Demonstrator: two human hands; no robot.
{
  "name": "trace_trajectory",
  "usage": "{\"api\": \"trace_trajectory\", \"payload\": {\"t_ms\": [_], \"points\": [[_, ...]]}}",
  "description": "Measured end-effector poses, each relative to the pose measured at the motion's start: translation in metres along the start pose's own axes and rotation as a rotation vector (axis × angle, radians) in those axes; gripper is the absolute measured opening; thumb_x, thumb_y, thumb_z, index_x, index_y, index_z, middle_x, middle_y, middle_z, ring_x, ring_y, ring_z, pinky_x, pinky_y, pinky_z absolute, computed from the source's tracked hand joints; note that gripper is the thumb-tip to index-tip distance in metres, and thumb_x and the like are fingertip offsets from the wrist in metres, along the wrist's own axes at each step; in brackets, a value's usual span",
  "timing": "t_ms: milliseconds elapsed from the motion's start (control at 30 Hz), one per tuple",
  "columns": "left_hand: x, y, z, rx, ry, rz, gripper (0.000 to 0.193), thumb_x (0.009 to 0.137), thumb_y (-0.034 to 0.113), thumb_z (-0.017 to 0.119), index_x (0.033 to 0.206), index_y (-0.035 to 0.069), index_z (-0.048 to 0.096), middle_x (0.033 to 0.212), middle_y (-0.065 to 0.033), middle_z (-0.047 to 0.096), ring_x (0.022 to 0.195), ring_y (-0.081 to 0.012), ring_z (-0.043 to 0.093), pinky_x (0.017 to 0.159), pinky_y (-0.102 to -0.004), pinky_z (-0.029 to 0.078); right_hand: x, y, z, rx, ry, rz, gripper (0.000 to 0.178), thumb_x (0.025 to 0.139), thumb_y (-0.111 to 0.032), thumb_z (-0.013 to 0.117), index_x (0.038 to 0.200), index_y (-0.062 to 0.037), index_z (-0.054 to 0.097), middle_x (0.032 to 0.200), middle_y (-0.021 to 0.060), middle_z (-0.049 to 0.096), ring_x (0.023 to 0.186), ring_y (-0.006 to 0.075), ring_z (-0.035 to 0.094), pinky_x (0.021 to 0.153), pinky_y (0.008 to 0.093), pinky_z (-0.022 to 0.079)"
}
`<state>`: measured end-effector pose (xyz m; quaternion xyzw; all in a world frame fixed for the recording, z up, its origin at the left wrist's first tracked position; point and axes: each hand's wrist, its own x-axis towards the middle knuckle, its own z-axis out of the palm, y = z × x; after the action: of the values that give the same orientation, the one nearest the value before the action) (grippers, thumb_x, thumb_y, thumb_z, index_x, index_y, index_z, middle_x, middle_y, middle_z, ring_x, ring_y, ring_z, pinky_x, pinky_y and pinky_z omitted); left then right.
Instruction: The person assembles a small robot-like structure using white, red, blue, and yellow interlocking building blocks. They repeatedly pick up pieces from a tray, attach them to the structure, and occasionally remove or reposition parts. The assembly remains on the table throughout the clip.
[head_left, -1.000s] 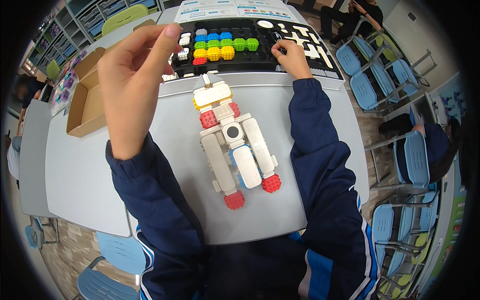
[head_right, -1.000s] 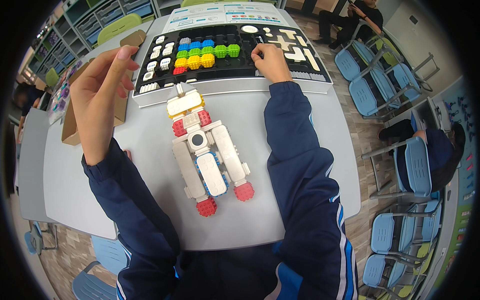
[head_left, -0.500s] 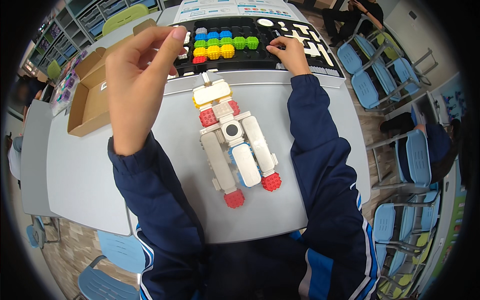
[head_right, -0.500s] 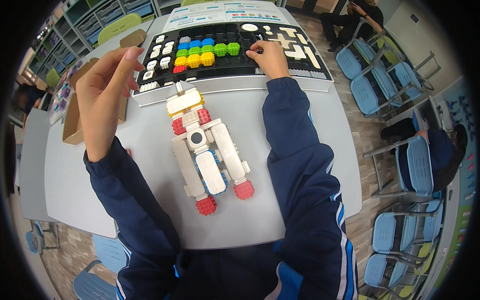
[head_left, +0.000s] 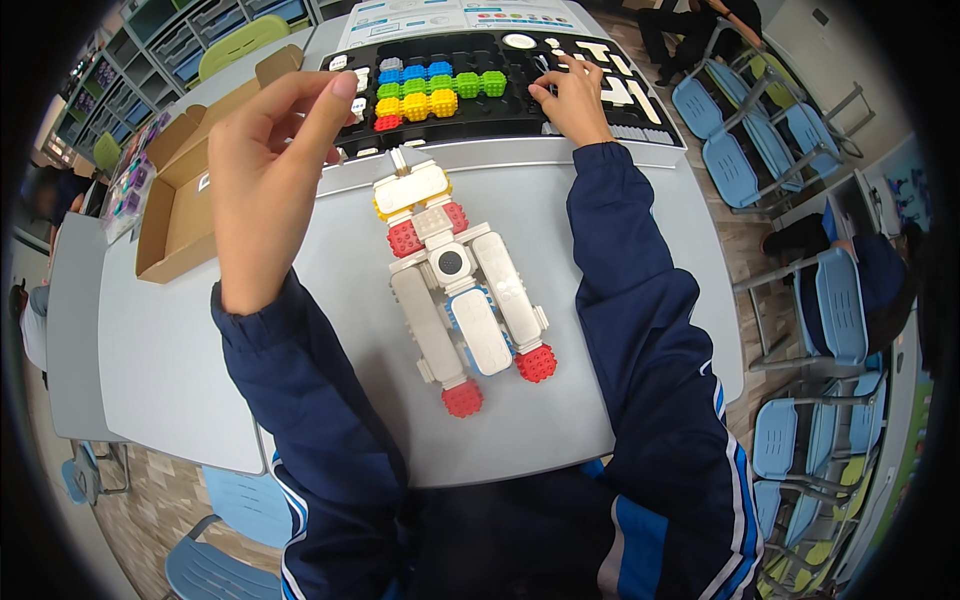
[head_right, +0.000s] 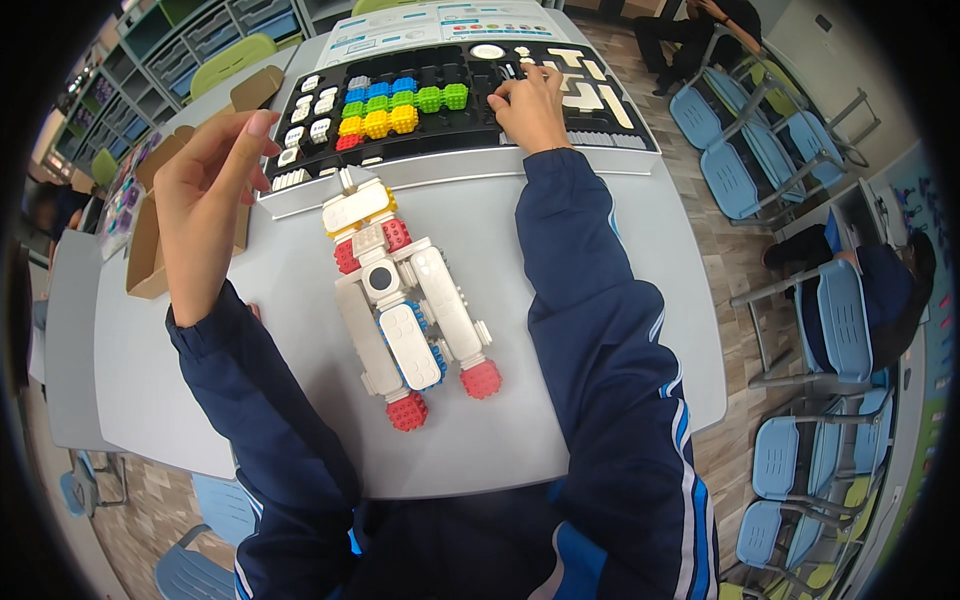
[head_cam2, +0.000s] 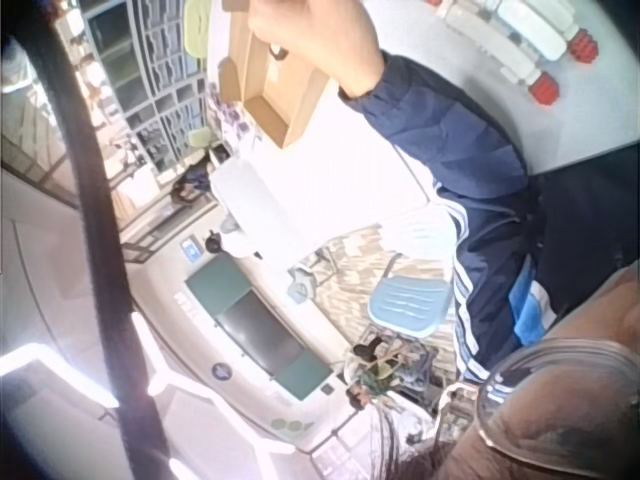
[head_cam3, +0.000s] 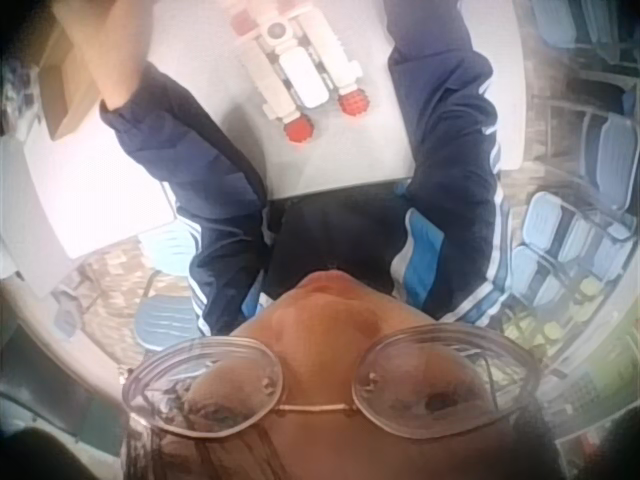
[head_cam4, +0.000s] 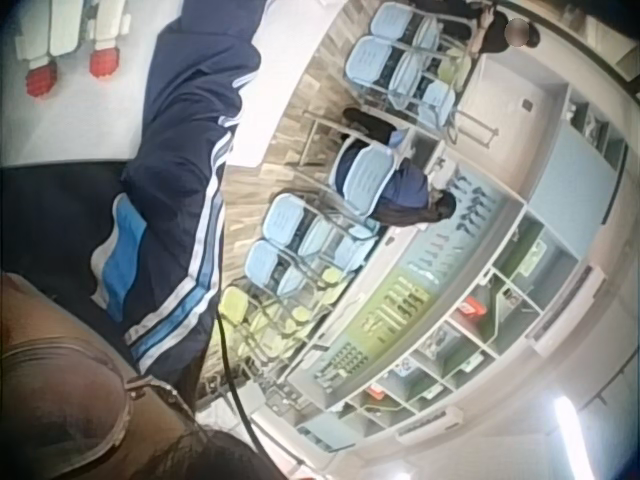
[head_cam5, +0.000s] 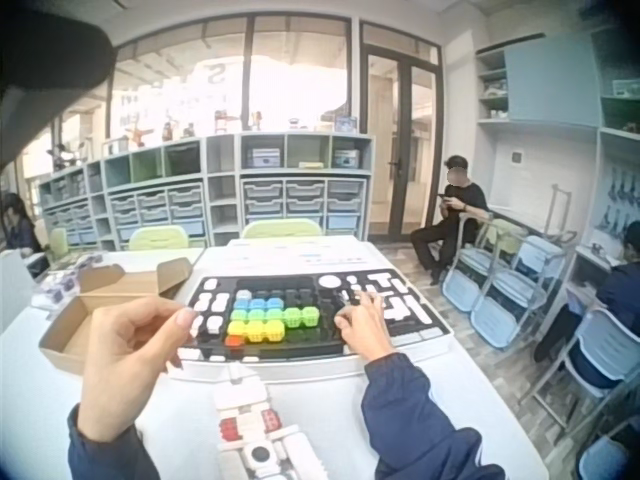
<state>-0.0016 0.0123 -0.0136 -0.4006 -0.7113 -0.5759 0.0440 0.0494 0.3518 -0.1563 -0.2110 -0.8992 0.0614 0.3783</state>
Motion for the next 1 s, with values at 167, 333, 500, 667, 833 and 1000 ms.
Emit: {"api": "trace_trajectory", "payload": {"t_ms": [167, 333, 500, 667, 833, 1000], "points": [[0.0, -0.001, 0.005, 0.024, -0.023, 0.005, 0.029, 0.09, 0.025, 0.067, 0.095, -0.003, 0.069, 0.074, -0.0033, 0.064, 0.063, -0.0061, 0.054, 0.055, -0.0213, 0.042, 0.0, 0.006, -0.001, 0.026, -0.03, 0.011, 0.018, 0.075, -0.025, 0.076, 0.085, -0.0093, 0.076, 0.13, 0.0209, 0.055, 0.128, 0.0404, 0.034, 0.106, 0.0469, 0.032], [0.0, -0.004, 0.002, 0.054, -0.051, 0.023, 0.03, 0.09, 0.026, 0.067, 0.095, -0.003, 0.069, 0.073, -0.0042, 0.065, 0.06, -0.0066, 0.054, 0.054, -0.0214, 0.042, 0.001, 0.002, -0.003, 0.077, -0.045, -0.005, 0.013, 0.075, -0.02, 0.073, 0.085, -0.0124, 0.076, 0.129, 0.0182, 0.057, 0.128, 0.0392, 0.034, 0.107, 0.0484, 0.029], [0.001, -0.005, 0.003, 0.056, -0.059, 0.026, 0.03, 0.09, 0.026, 0.067, 0.094, -0.004, 0.069, 0.073, -0.0047, 0.066, 0.059, -0.0068, 0.054, 0.054, -0.0216, 0.042, 0.0, 0.002, -0.003, 0.077, -0.052, 0.014, 0.013, 0.076, -0.016, 0.068, 0.085, -0.0158, 0.077, 0.13, 0.0144, 0.058, 0.129, 0.0374, 0.034, 0.108, 0.0498, 0.024], [0.001, -0.005, 0.006, 0.083, -0.069, 0.029, 0.029, 0.09, 0.025, 0.067, 0.094, -0.004, 0.069, 0.073, -0.0048, 0.066, 0.059, -0.0068, 0.054, 0.053, -0.0218, 0.043, 0.001, 0.007, 0.0, 0.073, -0.017, -0.005, 0.014, 0.077, -0.016, 0.069, 0.089, -0.0165, 0.077, 0.128, 0.0116, 0.059, 0.127, 0.0355, 0.037, 0.107, 0.049, 0.024], [0.001, -0.004, 0.003, 0.071, -0.07, 0.039, 0.029, 0.09, 0.026, 0.066, 0.093, -0.003, 0.069, 0.073, -0.0051, 0.066, 0.058, -0.0072, 0.054, 0.053, -0.0221, 0.042, 0.019, 0.007, -0.02, 0.163, 0.112, -0.116, 0.016, 0.077, -0.016, 0.071, 0.092, -0.0137, 0.075, 0.111, 0.0095, 0.067, 0.113, 0.0325, 0.052, 0.098, 0.0438, 0.036], [0.0, -0.004, -0.001, 0.083, -0.037, 0.087, 0.029, 0.089, 0.025, 0.066, 0.093, -0.003, 0.069, 0.074, -0.0062, 0.067, 0.056, -0.0086, 0.053, 0.052, -0.0233, 0.041, 0.038, -0.029, -0.09, 0.302, 0.403, -0.31, 0.018, 0.078, -0.01, 0.07, 0.096, -0.0104, 0.073, 0.104, 0.0116, 0.069, 0.1, 0.0296, 0.06, 0.088, 0.0383, 0.047]]}}
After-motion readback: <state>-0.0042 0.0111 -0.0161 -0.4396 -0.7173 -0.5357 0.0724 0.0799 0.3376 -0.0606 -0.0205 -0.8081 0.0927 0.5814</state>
